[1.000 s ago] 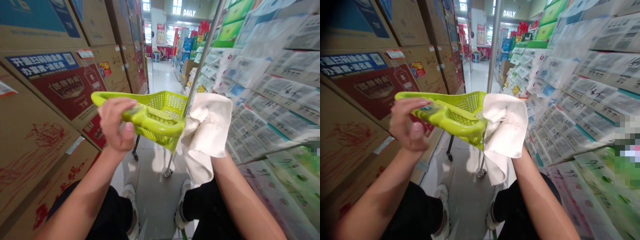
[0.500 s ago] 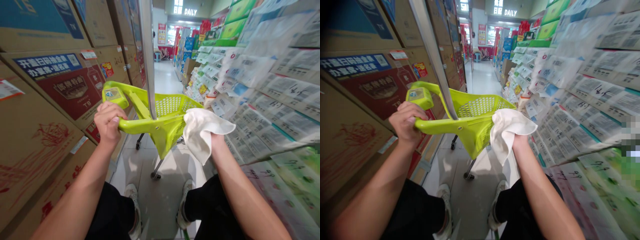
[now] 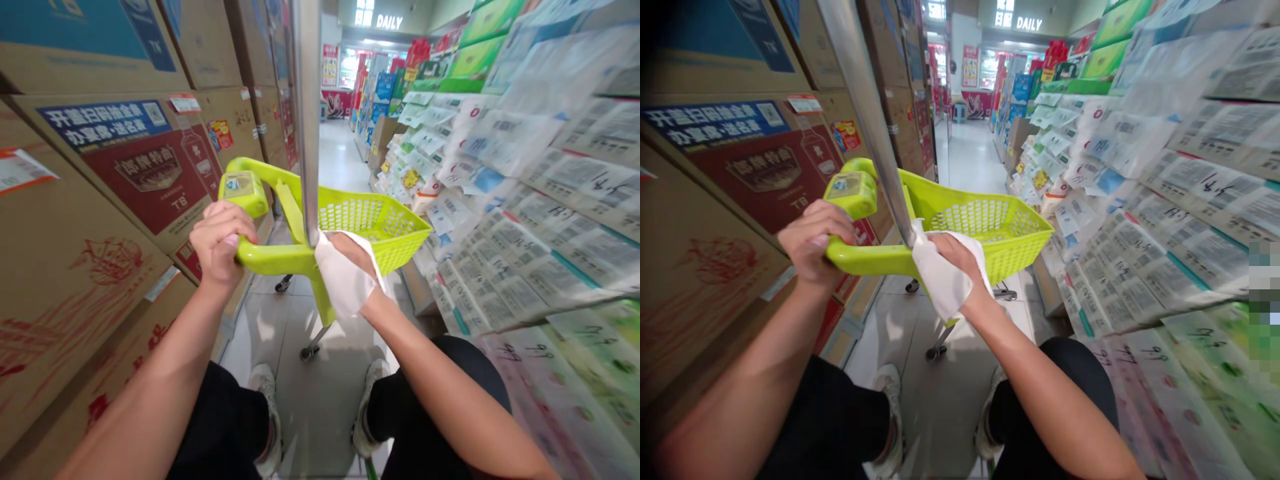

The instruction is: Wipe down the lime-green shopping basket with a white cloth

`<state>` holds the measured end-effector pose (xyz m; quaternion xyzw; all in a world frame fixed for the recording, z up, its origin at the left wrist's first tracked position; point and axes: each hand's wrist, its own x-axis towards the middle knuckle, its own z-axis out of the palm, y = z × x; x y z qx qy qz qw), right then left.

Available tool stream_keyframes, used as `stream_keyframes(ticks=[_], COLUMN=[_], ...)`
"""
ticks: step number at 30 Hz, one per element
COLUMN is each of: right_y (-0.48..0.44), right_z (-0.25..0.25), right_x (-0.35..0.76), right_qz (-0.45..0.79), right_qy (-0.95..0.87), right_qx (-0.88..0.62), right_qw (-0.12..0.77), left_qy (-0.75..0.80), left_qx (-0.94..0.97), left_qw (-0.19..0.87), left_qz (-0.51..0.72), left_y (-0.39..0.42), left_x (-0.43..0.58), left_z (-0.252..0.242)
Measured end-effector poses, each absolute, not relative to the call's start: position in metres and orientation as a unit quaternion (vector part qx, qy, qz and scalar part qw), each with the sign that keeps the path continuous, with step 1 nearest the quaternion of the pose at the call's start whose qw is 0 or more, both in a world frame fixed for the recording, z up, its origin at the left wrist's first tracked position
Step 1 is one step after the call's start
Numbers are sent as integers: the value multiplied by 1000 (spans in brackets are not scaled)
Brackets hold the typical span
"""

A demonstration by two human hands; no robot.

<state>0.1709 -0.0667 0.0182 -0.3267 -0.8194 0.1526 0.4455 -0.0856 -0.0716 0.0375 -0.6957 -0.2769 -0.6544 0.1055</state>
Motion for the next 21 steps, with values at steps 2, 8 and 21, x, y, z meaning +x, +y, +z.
stream_keyframes(ticks=[2,8,21], right_y=[-67,-8,-31], right_z=[13,-25,-45], right_x=[166,229,201], right_qz=[130,-29,7], right_qy=[-842,-830,-824], right_qx=[-294,-436,-368], right_qw=[434,347,431], left_qy=[-252,-201,-307], left_qx=[-704,-677,-627], left_qw=[73,32,62], left_qz=[-660,-707,-713], left_y=[-68,-57,-72], left_x=[-91,-113,-118], left_z=[40,45,40])
